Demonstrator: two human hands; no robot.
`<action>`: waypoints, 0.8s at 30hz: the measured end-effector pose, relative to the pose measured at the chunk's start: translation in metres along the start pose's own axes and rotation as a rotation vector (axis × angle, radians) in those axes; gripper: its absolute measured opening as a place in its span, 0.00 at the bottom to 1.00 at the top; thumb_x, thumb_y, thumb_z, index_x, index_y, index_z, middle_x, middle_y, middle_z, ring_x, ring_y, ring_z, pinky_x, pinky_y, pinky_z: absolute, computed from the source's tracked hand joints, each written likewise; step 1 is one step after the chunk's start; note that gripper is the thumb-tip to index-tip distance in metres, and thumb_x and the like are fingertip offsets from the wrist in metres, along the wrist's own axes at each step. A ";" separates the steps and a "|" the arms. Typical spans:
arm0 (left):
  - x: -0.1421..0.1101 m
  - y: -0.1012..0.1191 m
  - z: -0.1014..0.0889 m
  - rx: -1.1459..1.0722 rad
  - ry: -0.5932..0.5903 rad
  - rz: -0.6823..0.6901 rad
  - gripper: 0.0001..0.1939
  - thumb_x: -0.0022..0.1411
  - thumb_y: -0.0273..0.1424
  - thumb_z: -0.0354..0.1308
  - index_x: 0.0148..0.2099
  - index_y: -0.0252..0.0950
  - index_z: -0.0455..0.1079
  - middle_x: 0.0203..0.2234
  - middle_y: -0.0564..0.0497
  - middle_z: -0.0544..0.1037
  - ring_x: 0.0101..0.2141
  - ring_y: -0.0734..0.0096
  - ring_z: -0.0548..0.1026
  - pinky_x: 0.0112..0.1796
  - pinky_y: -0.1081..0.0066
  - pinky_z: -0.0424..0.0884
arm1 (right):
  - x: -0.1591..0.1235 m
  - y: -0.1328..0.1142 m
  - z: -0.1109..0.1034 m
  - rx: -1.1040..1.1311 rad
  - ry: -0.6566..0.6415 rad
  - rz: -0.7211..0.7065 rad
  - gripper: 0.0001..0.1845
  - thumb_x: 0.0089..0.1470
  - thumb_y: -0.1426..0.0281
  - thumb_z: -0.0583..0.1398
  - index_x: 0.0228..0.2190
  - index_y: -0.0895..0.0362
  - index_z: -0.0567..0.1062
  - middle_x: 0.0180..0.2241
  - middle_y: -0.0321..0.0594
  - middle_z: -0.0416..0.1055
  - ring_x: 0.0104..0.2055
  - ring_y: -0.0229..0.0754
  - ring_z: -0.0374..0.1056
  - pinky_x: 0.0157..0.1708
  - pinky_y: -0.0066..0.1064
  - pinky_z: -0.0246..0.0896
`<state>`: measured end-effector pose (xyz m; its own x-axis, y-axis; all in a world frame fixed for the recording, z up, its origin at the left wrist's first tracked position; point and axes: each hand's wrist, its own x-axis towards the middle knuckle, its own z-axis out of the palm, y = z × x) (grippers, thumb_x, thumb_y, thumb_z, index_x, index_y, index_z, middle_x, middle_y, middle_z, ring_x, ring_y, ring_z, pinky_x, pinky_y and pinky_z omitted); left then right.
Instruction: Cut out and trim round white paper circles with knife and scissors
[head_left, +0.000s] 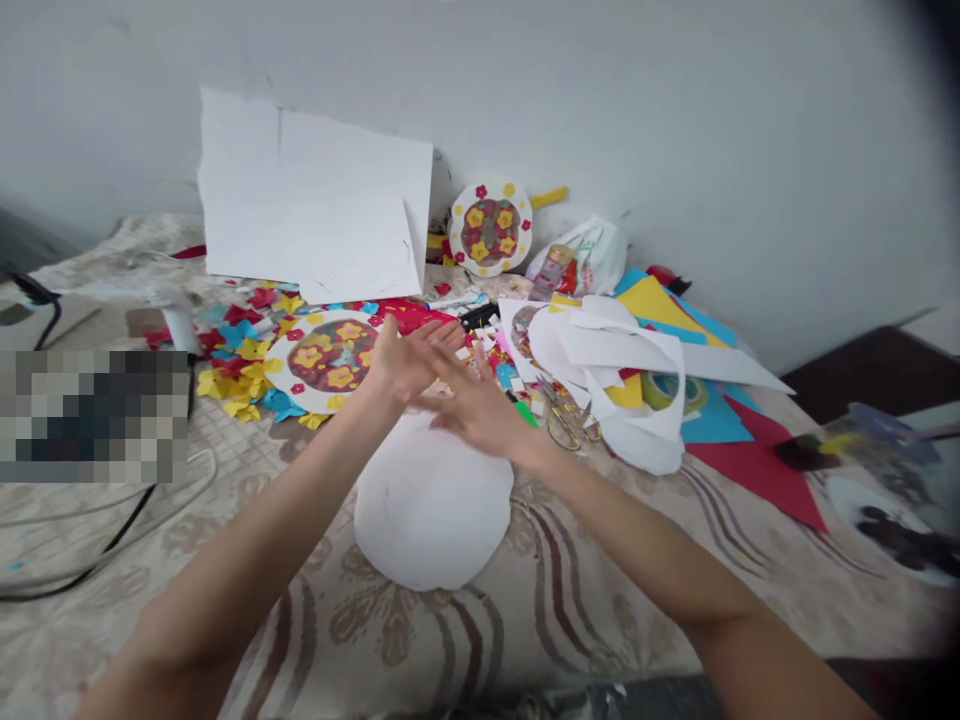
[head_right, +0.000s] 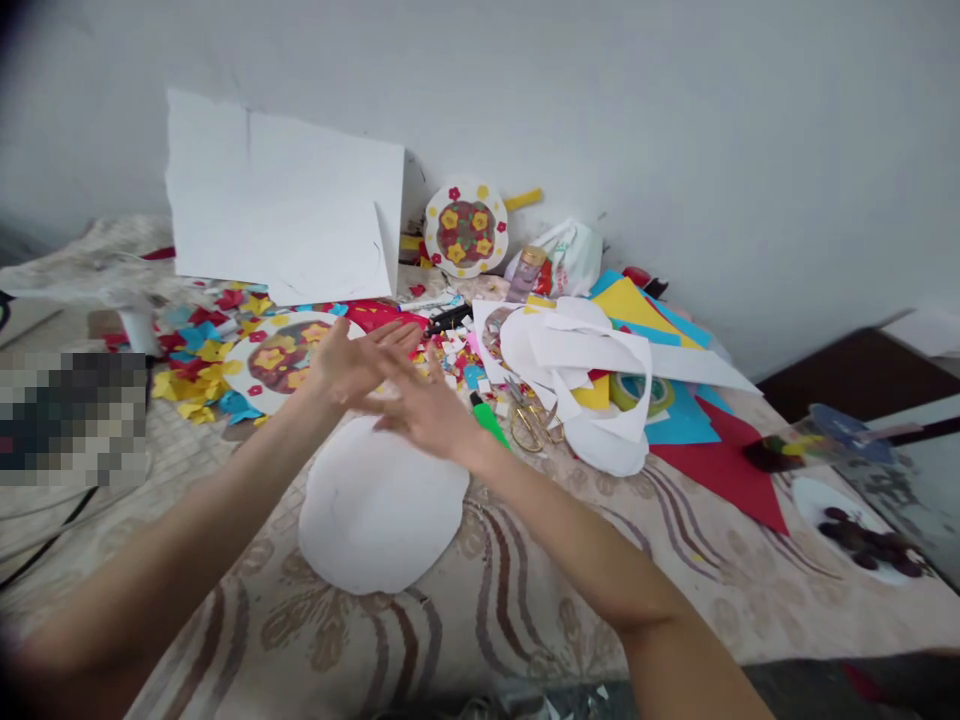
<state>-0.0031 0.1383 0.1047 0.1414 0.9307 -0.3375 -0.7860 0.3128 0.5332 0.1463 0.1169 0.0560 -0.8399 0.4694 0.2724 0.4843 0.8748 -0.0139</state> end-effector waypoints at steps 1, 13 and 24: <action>-0.001 -0.001 -0.001 -0.001 0.000 0.019 0.38 0.72 0.53 0.26 0.71 0.35 0.53 0.64 0.39 0.68 0.61 0.59 0.71 0.53 0.62 0.74 | -0.001 0.013 -0.002 0.035 0.022 0.184 0.33 0.69 0.52 0.45 0.70 0.45 0.48 0.72 0.43 0.47 0.75 0.56 0.37 0.68 0.69 0.25; -0.045 0.014 -0.002 0.531 -0.211 0.204 0.37 0.66 0.58 0.48 0.66 0.37 0.63 0.59 0.39 0.74 0.60 0.46 0.71 0.57 0.48 0.68 | -0.033 0.073 -0.036 0.126 0.101 0.537 0.28 0.67 0.60 0.52 0.61 0.62 0.67 0.64 0.58 0.64 0.67 0.58 0.59 0.63 0.56 0.54; -0.048 0.000 -0.099 1.318 -0.001 0.296 0.34 0.52 0.60 0.59 0.46 0.36 0.75 0.44 0.40 0.83 0.43 0.49 0.82 0.39 0.59 0.77 | -0.117 0.020 -0.021 0.074 -0.196 0.818 0.30 0.58 0.61 0.64 0.57 0.61 0.66 0.52 0.55 0.74 0.53 0.57 0.72 0.48 0.43 0.68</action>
<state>-0.0693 0.0743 0.0439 0.0692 0.9943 -0.0806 0.3709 0.0493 0.9274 0.2594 0.0766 0.0437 -0.2617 0.9649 -0.0227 0.9470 0.2521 -0.1991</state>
